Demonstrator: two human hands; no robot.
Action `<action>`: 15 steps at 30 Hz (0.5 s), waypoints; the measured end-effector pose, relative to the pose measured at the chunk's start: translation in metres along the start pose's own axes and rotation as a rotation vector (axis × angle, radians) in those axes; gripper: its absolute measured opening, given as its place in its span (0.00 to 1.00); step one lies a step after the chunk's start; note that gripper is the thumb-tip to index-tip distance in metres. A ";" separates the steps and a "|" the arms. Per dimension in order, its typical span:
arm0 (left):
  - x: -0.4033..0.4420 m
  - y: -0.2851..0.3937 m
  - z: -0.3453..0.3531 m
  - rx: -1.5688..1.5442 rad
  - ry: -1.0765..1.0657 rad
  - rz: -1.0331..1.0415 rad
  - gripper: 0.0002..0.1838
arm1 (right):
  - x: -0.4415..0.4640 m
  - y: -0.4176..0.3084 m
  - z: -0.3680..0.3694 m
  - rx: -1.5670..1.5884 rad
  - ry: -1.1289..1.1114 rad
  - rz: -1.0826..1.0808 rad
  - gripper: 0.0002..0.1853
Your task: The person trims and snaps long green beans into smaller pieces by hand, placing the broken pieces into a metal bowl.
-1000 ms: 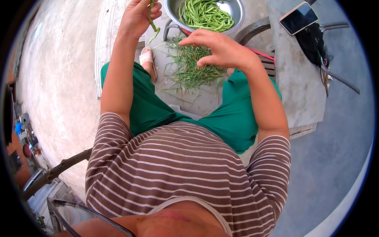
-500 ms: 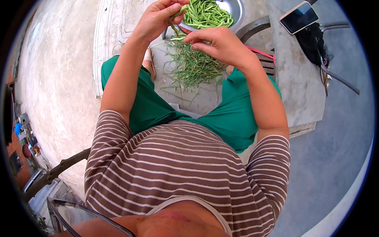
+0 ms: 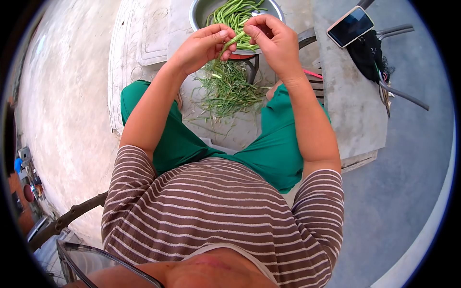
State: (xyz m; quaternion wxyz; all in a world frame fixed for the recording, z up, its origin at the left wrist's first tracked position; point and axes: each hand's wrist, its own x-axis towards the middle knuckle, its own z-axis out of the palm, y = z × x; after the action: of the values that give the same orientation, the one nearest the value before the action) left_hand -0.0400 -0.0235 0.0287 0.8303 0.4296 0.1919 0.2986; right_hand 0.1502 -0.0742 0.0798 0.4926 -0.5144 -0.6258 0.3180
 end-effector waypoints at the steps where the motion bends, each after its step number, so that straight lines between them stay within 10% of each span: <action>1: 0.000 0.000 0.001 -0.001 -0.005 0.004 0.08 | 0.001 0.002 -0.003 -0.005 0.001 -0.003 0.05; 9: 0.005 -0.008 -0.002 0.015 0.006 0.054 0.09 | 0.010 -0.001 0.000 -0.790 -0.082 -0.728 0.12; 15: 0.006 -0.004 0.001 -0.015 0.020 0.048 0.10 | 0.014 0.013 -0.002 -0.832 -0.028 -0.724 0.05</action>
State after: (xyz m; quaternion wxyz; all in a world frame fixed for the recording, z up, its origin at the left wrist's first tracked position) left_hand -0.0340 -0.0219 0.0258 0.8241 0.4249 0.1878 0.3241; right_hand 0.1565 -0.0574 0.0730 0.3174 -0.4132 -0.8421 -0.1392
